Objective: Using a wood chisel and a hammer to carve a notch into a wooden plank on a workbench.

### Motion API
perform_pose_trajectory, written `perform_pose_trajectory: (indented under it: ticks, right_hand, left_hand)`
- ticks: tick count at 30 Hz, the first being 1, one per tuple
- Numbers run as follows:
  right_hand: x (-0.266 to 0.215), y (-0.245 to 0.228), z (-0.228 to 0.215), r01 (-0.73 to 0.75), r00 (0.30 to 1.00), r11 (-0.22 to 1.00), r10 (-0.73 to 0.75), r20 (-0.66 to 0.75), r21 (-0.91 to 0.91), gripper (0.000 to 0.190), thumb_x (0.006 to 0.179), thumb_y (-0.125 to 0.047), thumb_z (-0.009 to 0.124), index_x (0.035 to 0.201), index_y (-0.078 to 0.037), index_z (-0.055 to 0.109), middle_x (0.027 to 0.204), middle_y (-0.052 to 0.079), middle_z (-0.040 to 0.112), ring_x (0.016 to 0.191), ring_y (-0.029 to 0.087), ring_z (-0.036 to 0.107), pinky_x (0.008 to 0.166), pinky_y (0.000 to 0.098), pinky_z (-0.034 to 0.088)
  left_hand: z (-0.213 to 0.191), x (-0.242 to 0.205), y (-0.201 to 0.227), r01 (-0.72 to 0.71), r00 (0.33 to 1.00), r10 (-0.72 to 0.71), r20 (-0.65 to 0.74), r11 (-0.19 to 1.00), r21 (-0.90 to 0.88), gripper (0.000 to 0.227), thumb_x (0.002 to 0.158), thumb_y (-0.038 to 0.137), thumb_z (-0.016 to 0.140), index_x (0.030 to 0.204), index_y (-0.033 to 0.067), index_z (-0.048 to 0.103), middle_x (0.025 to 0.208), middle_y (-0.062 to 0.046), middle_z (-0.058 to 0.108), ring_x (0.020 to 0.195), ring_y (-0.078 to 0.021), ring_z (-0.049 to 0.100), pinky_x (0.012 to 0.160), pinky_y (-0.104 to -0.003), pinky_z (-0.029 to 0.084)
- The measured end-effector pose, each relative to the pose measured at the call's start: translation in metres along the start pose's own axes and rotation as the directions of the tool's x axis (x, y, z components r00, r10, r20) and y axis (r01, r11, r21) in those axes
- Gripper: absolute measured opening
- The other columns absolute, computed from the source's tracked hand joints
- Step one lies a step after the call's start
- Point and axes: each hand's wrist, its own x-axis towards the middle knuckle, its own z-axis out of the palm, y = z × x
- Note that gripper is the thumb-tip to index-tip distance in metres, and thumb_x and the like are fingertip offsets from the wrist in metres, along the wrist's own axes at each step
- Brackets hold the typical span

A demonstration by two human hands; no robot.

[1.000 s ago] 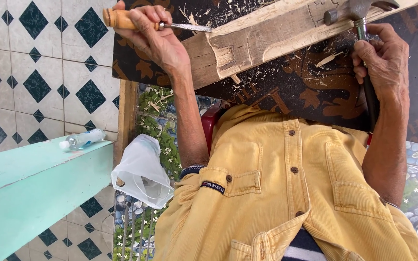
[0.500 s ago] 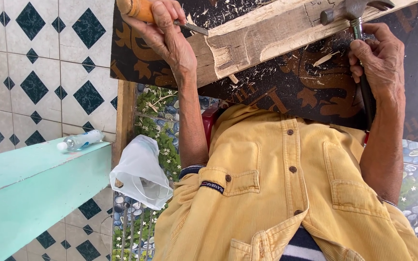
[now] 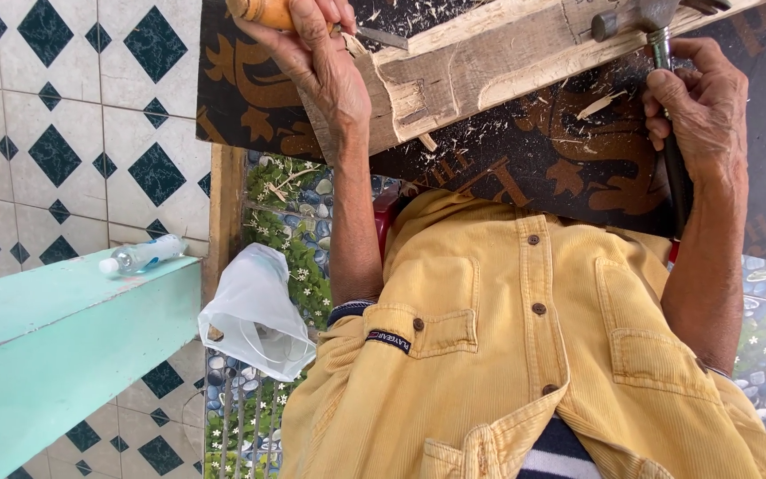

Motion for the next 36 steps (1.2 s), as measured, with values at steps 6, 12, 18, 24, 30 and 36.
perform_pose_trajectory:
  ticks: [6, 12, 18, 24, 30, 36]
  right_hand:
    - [-0.001, -0.001, -0.001, 0.011, 1.0, 1.0, -0.011, 0.003, -0.02, 0.019, 0.129, -0.009, 0.051, 0.145, -0.002, 0.047, 0.09, 0.009, 0.048, 0.059, 0.011, 0.041, 0.051, 0.0248, 0.04]
    - [-0.002, -0.002, 0.0, 0.022, 1.0, 0.999, -0.022, 0.01, -0.042, 0.017, 0.13, -0.006, 0.049, 0.146, 0.0, 0.046, 0.09, 0.01, 0.049, 0.06, 0.013, 0.041, 0.051, 0.0268, 0.039]
    - [-0.002, -0.003, 0.0, 0.041, 0.999, 0.998, -0.04, 0.021, -0.05, 0.019, 0.131, -0.009, 0.05, 0.147, 0.0, 0.046, 0.091, 0.01, 0.048, 0.061, 0.013, 0.042, 0.052, 0.0267, 0.04]
    - [-0.002, -0.003, 0.0, 0.028, 1.0, 0.998, -0.028, 0.006, -0.055, 0.018, 0.129, -0.008, 0.051, 0.145, 0.001, 0.047, 0.091, 0.01, 0.05, 0.06, 0.012, 0.042, 0.051, 0.0258, 0.041]
    - [-0.002, 0.001, -0.002, 0.039, 0.999, 0.996, -0.039, 0.008, -0.075, 0.02, 0.131, -0.006, 0.049, 0.148, 0.002, 0.045, 0.092, 0.013, 0.049, 0.061, 0.015, 0.041, 0.052, 0.0287, 0.039]
    - [-0.002, 0.004, -0.002, 0.038, 0.999, 0.998, -0.037, 0.005, -0.054, 0.021, 0.132, -0.01, 0.051, 0.148, 0.002, 0.045, 0.092, 0.012, 0.05, 0.06, 0.013, 0.041, 0.052, 0.0275, 0.039]
  left_hand:
    - [-0.017, 0.009, 0.011, -0.077, 0.996, 0.07, 0.06, 0.987, 0.138, 0.059, 0.118, 0.009, 0.053, 0.164, 0.039, 0.031, 0.081, -0.011, 0.048, 0.068, -0.0251, 0.045, 0.067, -0.042, 0.046]
    - [0.0, 0.014, 0.026, -0.048, 0.998, 0.044, 0.049, 0.996, 0.079, 0.032, 0.119, 0.015, 0.052, 0.147, 0.0257, 0.044, 0.092, -0.01, 0.047, 0.075, -0.0273, 0.048, 0.072, -0.043, 0.043]
    - [-0.016, 0.007, 0.017, -0.016, 1.0, 0.015, 0.027, 0.998, 0.065, 0.047, 0.12, 0.017, 0.053, 0.16, 0.0329, 0.034, 0.093, -0.01, 0.05, 0.077, -0.0293, 0.051, 0.075, -0.048, 0.046]
    - [-0.017, 0.009, 0.015, -0.011, 1.0, 0.01, 0.02, 0.998, 0.058, 0.052, 0.119, 0.012, 0.051, 0.161, 0.0341, 0.029, 0.09, -0.012, 0.046, 0.078, -0.0288, 0.046, 0.078, -0.049, 0.046]
    - [-0.006, 0.031, 0.035, -0.009, 1.0, 0.01, -0.021, 1.0, 0.026, 0.015, 0.111, 0.024, 0.054, 0.106, 0.0123, 0.046, 0.083, -0.006, 0.044, 0.068, -0.0212, 0.043, 0.065, -0.034, 0.041]
    - [-0.028, 0.033, 0.027, 0.023, 0.999, -0.028, -0.046, 0.994, -0.108, 0.021, 0.109, 0.024, 0.054, 0.097, 0.0081, 0.048, 0.081, -0.006, 0.04, 0.068, -0.0207, 0.037, 0.062, -0.038, 0.034]
